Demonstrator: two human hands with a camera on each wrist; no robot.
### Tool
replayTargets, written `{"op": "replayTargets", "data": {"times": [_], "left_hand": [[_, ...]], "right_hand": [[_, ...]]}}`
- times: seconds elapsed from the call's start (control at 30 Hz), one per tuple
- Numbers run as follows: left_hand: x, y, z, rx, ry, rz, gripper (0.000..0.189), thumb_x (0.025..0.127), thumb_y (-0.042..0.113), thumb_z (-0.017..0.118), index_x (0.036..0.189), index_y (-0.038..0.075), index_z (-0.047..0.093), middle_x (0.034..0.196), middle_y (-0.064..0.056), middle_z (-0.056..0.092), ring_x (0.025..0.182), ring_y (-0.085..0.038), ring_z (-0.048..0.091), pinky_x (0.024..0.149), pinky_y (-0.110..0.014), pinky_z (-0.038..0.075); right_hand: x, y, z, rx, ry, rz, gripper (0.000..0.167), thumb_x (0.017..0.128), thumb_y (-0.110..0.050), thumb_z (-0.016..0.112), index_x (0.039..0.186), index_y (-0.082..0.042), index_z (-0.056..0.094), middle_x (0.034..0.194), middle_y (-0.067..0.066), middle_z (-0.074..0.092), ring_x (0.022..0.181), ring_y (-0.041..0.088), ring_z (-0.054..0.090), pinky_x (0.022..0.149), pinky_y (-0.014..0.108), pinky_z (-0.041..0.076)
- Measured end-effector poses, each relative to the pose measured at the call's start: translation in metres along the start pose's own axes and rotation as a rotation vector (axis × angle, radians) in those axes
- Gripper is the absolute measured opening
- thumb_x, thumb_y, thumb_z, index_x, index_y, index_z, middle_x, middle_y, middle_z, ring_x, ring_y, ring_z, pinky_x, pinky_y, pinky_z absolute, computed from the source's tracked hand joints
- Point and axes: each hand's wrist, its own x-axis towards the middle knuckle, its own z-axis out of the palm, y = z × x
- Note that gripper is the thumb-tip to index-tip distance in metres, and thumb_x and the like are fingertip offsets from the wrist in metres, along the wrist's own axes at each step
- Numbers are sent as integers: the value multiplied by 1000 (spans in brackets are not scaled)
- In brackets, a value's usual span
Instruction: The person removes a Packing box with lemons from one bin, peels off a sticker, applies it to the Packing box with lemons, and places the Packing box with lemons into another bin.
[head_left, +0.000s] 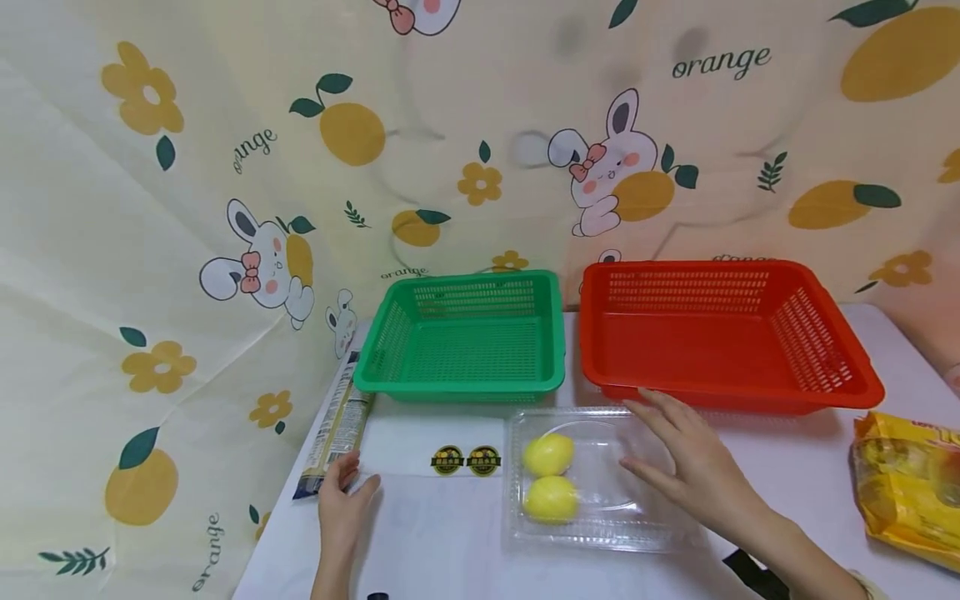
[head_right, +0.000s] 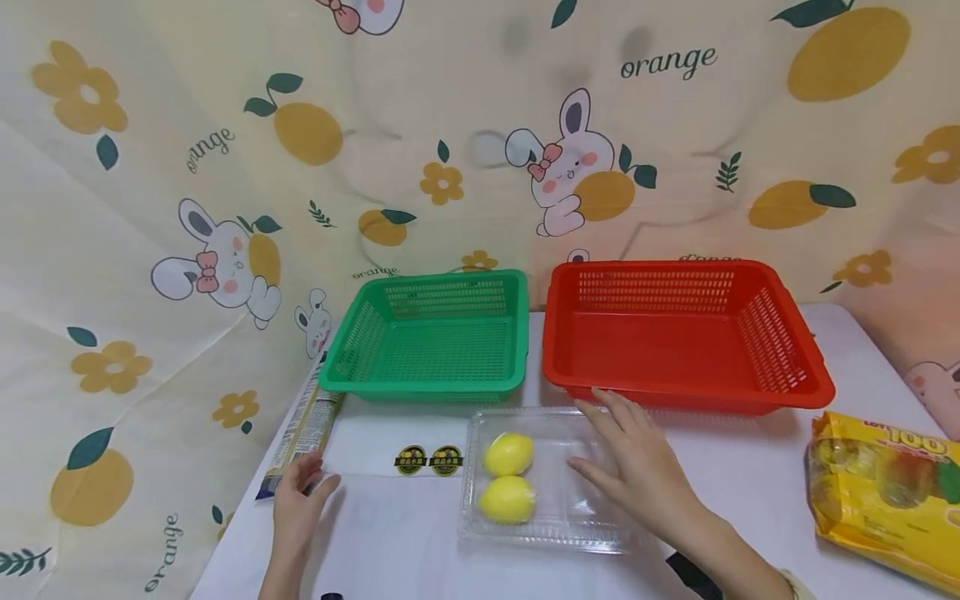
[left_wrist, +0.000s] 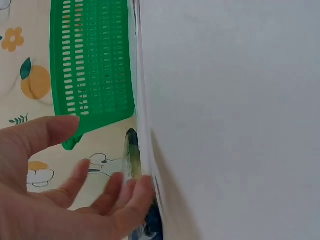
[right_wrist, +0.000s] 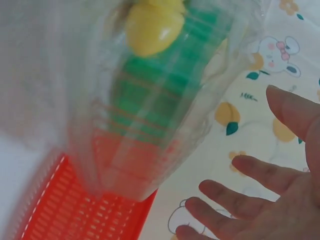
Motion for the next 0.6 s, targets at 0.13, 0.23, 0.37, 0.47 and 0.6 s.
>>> {"op": "replayTargets", "data": {"times": [0.13,0.23,0.37,0.47,0.6], "left_hand": [[4,0,1,14,-28,-34,61,84,-5,67,141,-5,44,141,-28,43,129,-42,43,112,-51,36],[6,0,4,-6,-50,-44,63,85,-4,68,143,-5,42,141,-28,40,128,-42,42,107,-40,43],[8,1,5,-49,-63,-49,67,86,-4,68,146,-4,38,144,-28,37,130,-43,41,90,-17,49],[10,2,5,-71,-46,-43,68,86,-6,67,147,-4,36,147,-27,37,133,-42,39,98,-24,47],[12,2,5,-84,-52,-11,66,85,-9,65,144,-7,37,149,-27,36,138,-42,35,114,-49,34]], "right_hand": [[3,-3,0,100,13,15,69,76,-21,88,137,-11,58,137,11,53,123,34,49,85,66,52],[4,-5,0,145,-5,60,67,78,-24,87,137,-13,58,135,10,55,122,34,51,86,65,52],[4,-7,0,219,-38,128,66,80,-31,86,138,-18,57,132,4,59,116,30,57,87,61,54],[5,-8,0,292,-57,156,67,80,-32,85,139,-20,56,131,1,62,113,25,61,89,50,57],[7,-9,2,354,-55,156,66,79,-28,86,138,-19,57,129,1,63,111,22,62,90,36,57]]}}
